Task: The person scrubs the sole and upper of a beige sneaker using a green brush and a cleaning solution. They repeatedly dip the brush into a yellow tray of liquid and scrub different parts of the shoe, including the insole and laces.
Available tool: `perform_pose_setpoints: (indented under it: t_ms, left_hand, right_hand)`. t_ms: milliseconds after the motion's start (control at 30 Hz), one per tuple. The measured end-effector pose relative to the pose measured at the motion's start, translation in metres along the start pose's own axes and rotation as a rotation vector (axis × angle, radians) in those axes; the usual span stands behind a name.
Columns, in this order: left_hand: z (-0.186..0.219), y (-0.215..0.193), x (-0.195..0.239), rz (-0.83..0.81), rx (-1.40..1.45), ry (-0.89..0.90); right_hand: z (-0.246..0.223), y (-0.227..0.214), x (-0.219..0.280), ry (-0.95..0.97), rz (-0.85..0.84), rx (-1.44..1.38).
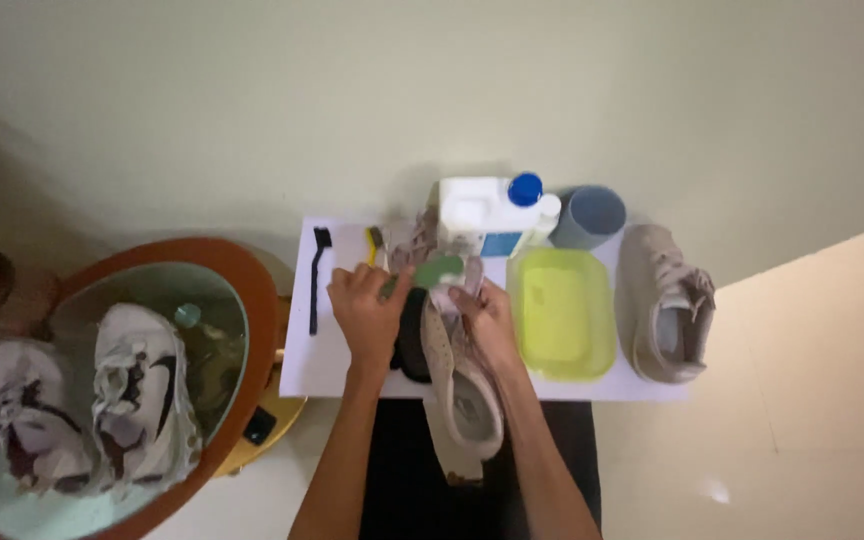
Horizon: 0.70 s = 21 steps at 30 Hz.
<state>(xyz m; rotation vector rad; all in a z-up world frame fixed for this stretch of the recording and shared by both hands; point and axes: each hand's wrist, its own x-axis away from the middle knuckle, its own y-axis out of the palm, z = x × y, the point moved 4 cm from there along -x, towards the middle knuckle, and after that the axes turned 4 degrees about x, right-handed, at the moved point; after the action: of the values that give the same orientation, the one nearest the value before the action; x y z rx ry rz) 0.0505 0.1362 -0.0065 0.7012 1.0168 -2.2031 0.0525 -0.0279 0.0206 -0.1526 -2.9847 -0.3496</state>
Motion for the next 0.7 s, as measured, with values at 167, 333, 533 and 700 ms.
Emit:
perform_pose_setpoints:
  t_ms: [167,333,533,700]
  left_hand:
    - [0.017,0.019,0.000,-0.008,0.104,-0.033]
    - [-0.005,0.005,-0.002,-0.035,0.030,0.003]
    - [0.028,0.009,-0.001,0.058,0.069,0.006]
    - [0.006,-0.008,-0.005,0.055,-0.097,0.008]
  right_hand:
    - [0.062,-0.031,-0.036,0.008,0.011,0.050]
    - [-0.014,0.002,-0.002,-0.023,0.025,0.120]
    - [0.022,-0.005,-0.008,-0.025,-0.005,-0.012]
    - [0.039,-0.013,-0.014,-0.013,-0.010,0.001]
